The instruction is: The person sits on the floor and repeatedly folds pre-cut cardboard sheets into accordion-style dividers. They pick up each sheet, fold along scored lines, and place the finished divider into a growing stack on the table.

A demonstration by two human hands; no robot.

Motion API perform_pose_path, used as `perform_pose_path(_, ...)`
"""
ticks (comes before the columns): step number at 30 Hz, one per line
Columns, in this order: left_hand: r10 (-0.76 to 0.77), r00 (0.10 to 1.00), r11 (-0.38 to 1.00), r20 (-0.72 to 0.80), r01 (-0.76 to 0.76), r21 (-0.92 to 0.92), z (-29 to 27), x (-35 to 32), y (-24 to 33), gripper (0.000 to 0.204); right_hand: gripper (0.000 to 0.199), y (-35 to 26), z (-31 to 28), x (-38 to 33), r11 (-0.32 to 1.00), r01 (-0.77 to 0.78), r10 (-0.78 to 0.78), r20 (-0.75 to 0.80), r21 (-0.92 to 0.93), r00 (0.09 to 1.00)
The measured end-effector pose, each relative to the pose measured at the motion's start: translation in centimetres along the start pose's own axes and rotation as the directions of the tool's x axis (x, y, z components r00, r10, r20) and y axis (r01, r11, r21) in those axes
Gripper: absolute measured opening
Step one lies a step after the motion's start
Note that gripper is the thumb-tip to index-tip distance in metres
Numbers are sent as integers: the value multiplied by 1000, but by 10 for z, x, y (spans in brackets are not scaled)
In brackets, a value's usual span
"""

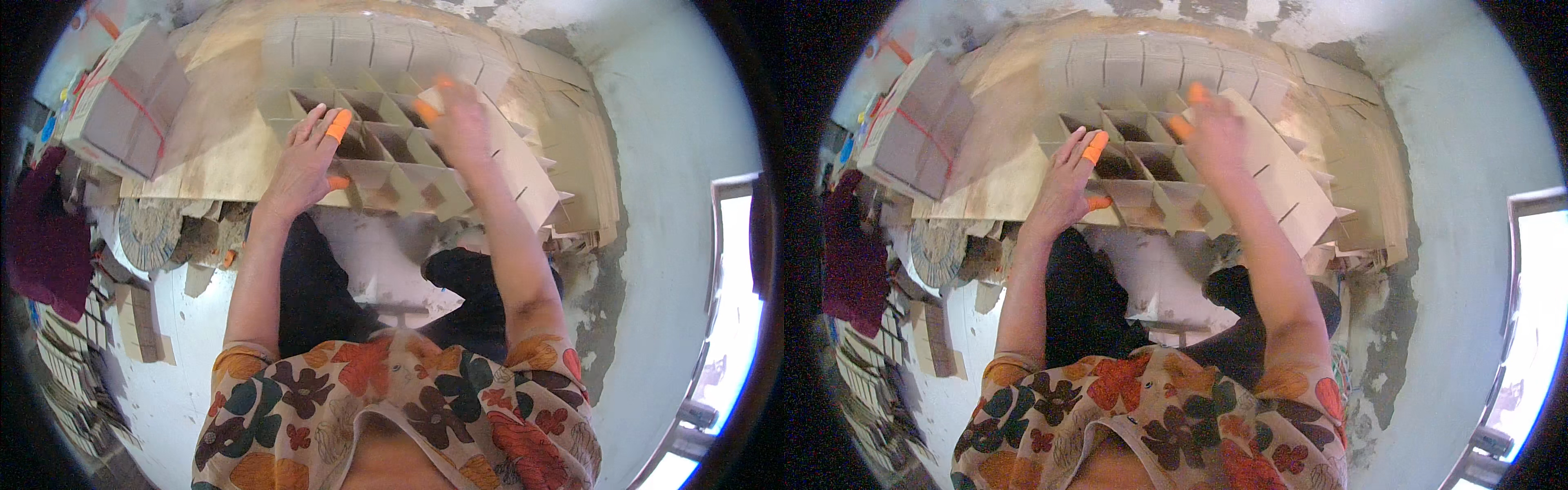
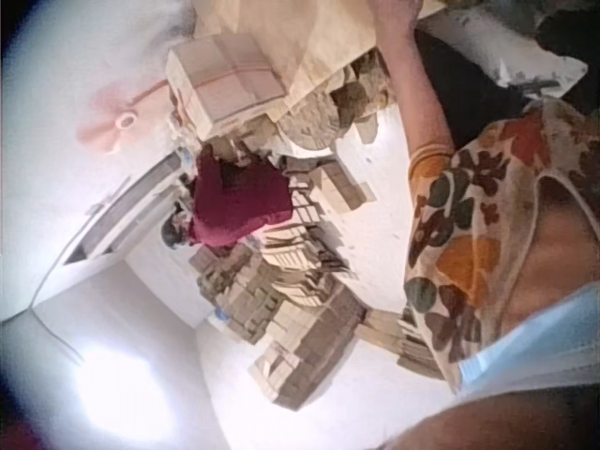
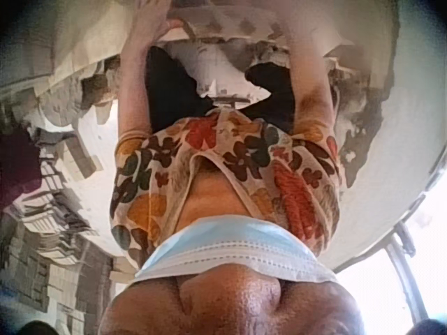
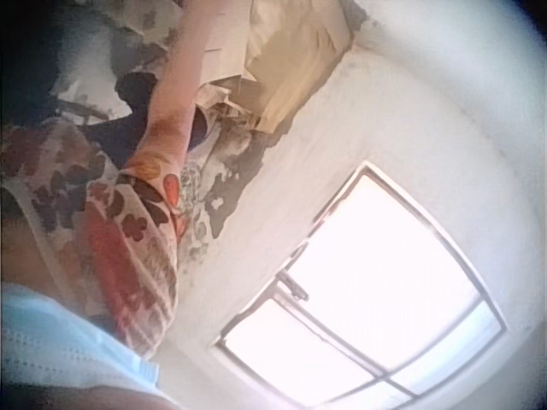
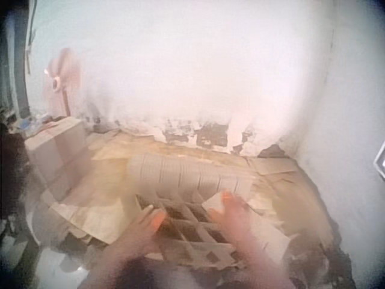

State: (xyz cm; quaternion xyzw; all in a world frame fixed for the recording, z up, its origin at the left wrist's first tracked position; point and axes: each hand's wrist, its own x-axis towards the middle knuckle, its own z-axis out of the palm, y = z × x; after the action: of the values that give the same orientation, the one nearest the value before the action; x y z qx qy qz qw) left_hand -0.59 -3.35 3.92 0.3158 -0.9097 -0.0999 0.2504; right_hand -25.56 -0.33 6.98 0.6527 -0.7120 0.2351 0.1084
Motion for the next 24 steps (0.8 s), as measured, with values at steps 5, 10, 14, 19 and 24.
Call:
perform_pose_path(5, 47, 981, 996, 188, -60, 69, 11, 42, -7, 108, 90, 123, -47, -27, 922, -344, 380, 254, -177, 889)
perform_pose_path(10, 78, 941, 996, 330, -84, 5, 35, 93, -29, 111, 80, 196, -68, -64, 889, -432, 302, 516, 152, 802)
perform_pose_path(14, 38, 943, 999, 331, -39, -4, 41, 116, -36, 110, 54, 203, -72, -70, 806, -479, 243, 545, 347, 803)
perform_pose_path(19, -116, 880, 986, 460, 47, 158, 37, 130, -17, 77, 27, 225, -94, -76, 557, -726, 642, 346, 403, 685)
perform_pose_path(24, 47, 909, 921, 414, -200, 335, 33, 120, -13, 50, 35, 313, -145, -94, 533, -760, 791, 99, 372, 604)
